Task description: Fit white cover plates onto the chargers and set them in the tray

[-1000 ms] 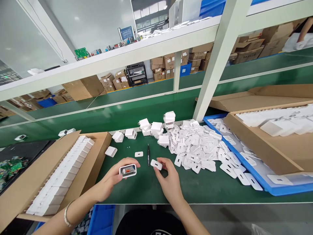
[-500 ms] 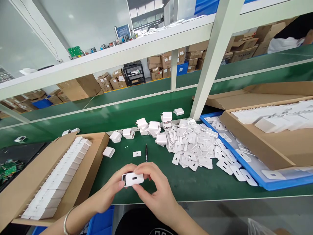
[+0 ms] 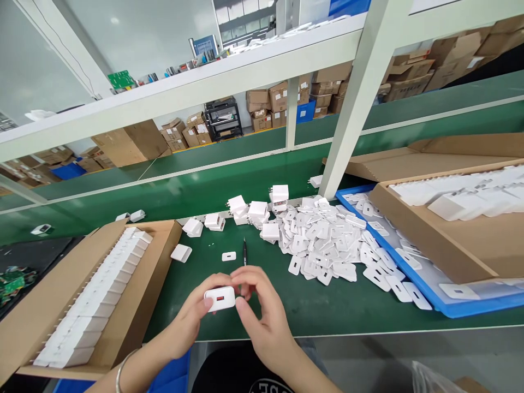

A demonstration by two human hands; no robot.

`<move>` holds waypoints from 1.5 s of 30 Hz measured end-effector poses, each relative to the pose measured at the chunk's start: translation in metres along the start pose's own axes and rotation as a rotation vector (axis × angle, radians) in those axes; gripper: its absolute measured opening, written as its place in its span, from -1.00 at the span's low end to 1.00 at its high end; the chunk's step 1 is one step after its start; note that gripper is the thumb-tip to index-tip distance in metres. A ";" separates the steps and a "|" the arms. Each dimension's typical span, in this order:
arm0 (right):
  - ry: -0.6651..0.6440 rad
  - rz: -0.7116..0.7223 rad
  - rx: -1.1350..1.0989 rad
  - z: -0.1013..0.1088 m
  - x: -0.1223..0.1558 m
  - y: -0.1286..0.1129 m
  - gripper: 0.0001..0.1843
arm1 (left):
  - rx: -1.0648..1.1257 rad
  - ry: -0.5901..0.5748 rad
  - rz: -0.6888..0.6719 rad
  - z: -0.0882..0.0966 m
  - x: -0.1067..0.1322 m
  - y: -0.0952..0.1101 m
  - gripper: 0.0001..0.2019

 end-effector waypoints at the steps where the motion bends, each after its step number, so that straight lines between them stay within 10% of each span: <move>1: 0.013 -0.065 -0.042 0.001 -0.002 0.012 -0.77 | -0.030 -0.002 -0.043 -0.001 -0.001 0.004 -0.61; 12: -0.343 -0.472 -0.249 -0.040 -0.007 0.061 -0.51 | -0.054 0.043 -0.121 -0.006 0.004 -0.010 -0.52; 23: -0.188 -0.443 -0.237 -0.031 -0.013 0.077 -0.49 | -0.453 0.164 0.009 0.012 0.013 -0.037 -0.52; 45: -0.098 -0.098 0.075 -0.031 -0.009 0.077 -0.50 | 0.126 0.342 0.161 -0.005 0.041 -0.097 -0.37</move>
Point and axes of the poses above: each hand's wrist, its own x-axis away from the middle knuckle, its own z-axis out of the back of the hand, y = z × x, the point moved 10 cm from there along -x, towards the middle knuckle, and after that the axes turned 14 degrees about -z, right-handed, at the moved point
